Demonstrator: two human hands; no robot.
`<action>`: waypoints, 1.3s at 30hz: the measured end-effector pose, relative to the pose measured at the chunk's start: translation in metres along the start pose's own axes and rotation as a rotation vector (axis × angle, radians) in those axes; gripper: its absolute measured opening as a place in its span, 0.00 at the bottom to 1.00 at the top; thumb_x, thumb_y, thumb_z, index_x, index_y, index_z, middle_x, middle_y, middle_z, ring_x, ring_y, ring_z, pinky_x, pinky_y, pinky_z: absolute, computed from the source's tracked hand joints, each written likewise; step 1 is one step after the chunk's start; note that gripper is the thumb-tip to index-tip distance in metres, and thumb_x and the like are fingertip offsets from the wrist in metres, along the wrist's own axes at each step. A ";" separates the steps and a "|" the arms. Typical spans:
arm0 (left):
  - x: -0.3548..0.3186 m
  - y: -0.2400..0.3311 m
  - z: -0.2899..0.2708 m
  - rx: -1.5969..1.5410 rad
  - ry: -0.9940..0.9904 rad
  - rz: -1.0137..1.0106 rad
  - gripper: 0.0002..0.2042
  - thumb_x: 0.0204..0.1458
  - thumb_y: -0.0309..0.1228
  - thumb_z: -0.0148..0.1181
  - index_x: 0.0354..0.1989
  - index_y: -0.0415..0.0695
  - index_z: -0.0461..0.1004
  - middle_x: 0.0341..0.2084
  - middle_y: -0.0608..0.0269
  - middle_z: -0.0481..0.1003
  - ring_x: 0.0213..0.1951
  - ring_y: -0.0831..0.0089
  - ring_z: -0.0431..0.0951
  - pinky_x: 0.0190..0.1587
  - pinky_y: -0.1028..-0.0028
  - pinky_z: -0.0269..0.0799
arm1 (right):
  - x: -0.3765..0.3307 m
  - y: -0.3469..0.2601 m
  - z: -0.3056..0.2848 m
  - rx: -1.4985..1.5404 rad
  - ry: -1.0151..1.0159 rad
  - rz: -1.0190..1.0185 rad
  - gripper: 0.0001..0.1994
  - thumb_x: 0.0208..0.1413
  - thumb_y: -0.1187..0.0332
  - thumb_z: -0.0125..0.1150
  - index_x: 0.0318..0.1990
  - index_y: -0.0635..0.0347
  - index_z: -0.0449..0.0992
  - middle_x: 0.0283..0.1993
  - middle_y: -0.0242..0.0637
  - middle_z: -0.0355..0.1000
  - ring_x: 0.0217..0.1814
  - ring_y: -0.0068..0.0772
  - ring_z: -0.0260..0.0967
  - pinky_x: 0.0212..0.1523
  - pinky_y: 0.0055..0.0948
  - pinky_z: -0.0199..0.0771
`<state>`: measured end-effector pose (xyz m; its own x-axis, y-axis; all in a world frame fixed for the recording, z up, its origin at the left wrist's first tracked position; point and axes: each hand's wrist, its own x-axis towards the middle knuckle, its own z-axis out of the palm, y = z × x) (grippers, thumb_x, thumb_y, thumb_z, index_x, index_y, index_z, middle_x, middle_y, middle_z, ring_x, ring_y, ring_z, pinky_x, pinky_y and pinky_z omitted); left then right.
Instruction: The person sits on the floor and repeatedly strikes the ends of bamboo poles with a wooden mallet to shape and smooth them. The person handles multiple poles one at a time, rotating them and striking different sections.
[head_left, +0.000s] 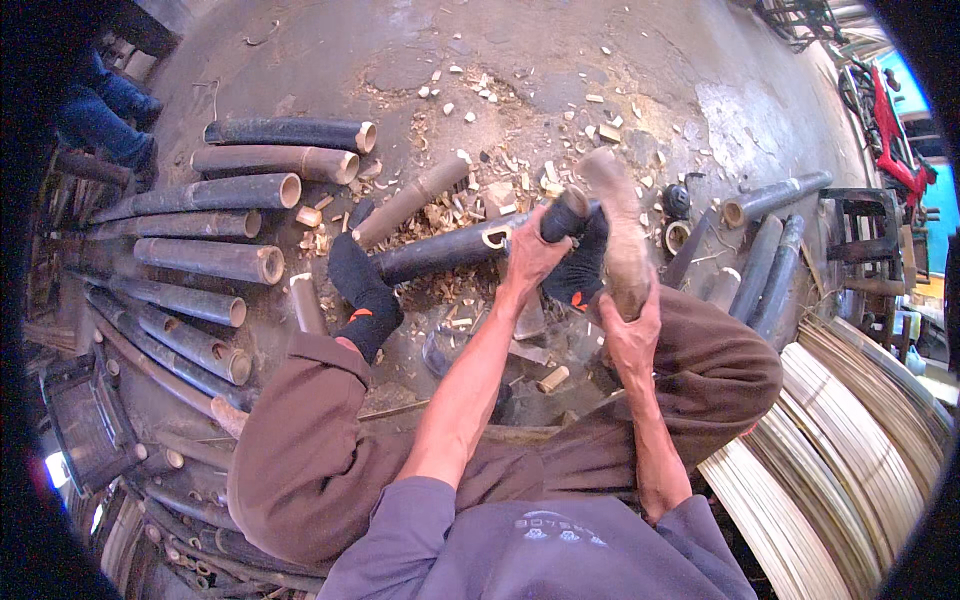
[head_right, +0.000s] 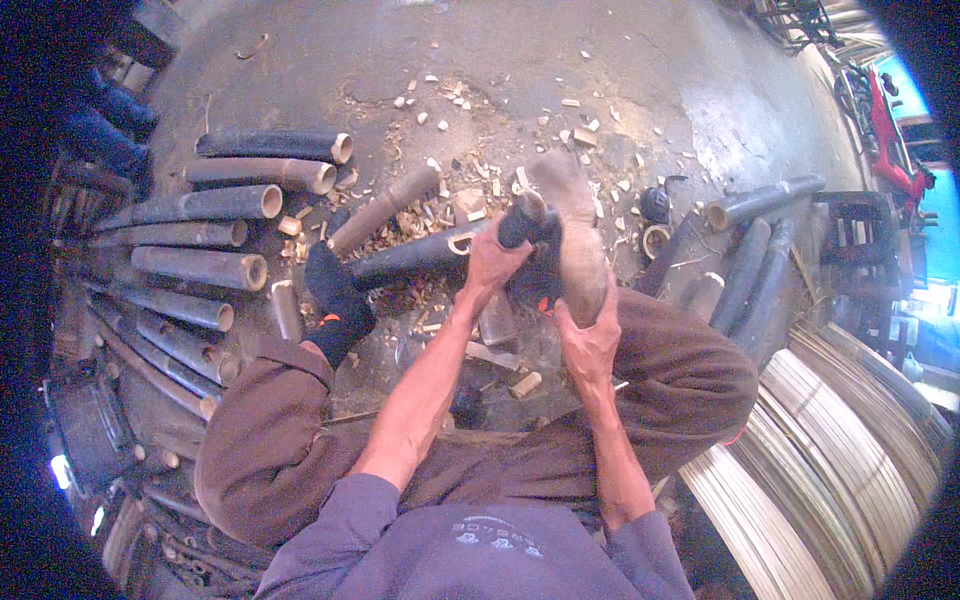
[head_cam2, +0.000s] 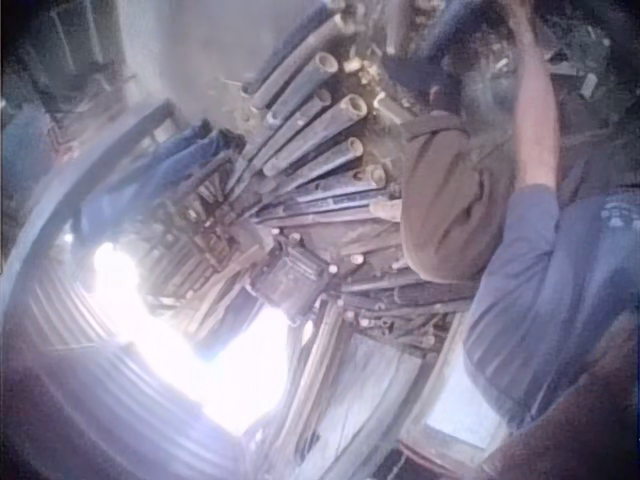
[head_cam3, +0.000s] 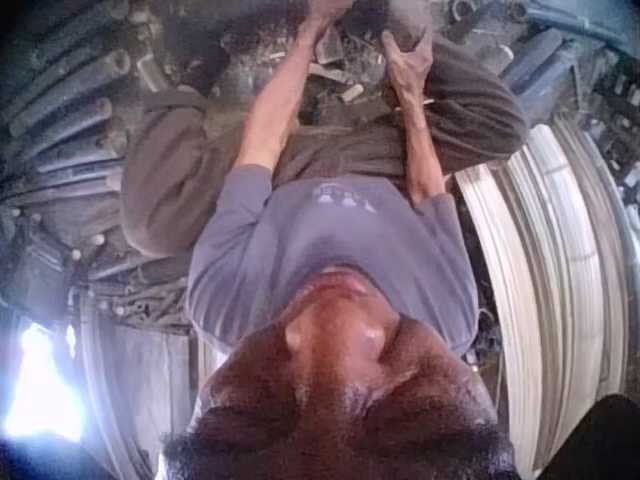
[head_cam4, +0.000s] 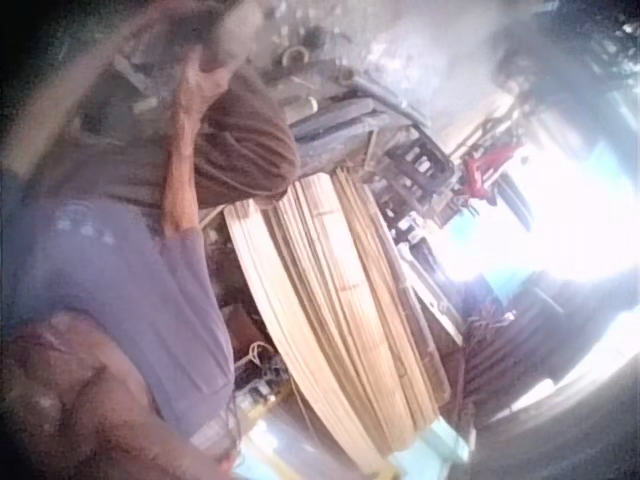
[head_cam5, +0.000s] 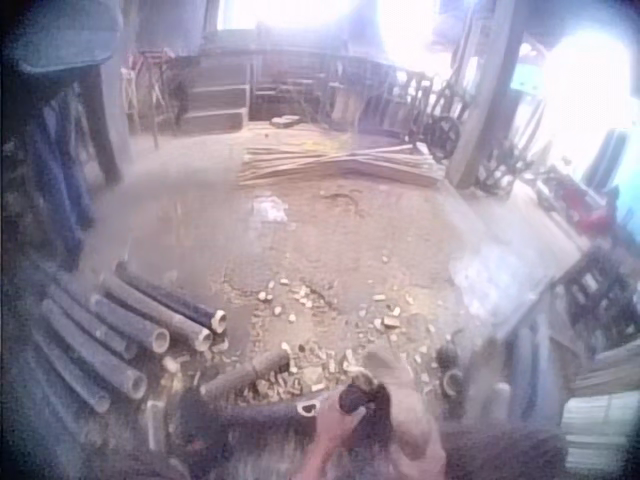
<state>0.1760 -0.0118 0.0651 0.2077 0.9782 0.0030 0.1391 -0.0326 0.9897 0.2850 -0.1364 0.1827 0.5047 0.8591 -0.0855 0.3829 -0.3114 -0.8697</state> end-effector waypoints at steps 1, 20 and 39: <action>0.000 0.013 -0.004 0.034 -0.001 0.022 0.22 0.36 0.30 0.69 0.45 0.44 0.73 0.35 0.52 0.78 0.40 0.58 0.79 0.43 0.64 0.73 | 0.000 0.003 -0.005 0.025 0.065 -0.010 0.37 0.50 0.71 0.66 0.66 0.65 0.53 0.60 0.49 0.62 0.62 0.41 0.60 0.63 0.36 0.58; 0.016 -0.029 -0.004 0.152 -0.145 0.353 0.26 0.30 0.31 0.73 0.42 0.44 0.72 0.36 0.55 0.76 0.41 0.51 0.75 0.43 0.59 0.68 | -0.015 -0.008 -0.031 0.168 0.386 0.025 0.33 0.54 0.76 0.62 0.65 0.64 0.53 0.31 0.34 0.68 0.25 0.23 0.66 0.26 0.24 0.69; 0.020 -0.042 0.010 0.214 -0.081 0.171 0.22 0.34 0.36 0.70 0.41 0.48 0.72 0.33 0.57 0.76 0.40 0.53 0.75 0.40 0.58 0.65 | 0.004 0.064 0.038 0.046 0.250 0.076 0.38 0.51 0.70 0.66 0.67 0.69 0.51 0.62 0.54 0.60 0.65 0.41 0.57 0.65 0.37 0.56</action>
<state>0.1838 0.0074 0.0220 0.3211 0.9355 0.1472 0.2949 -0.2465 0.9232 0.2824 -0.1372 0.1082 0.7080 0.7054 -0.0334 0.3041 -0.3472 -0.8871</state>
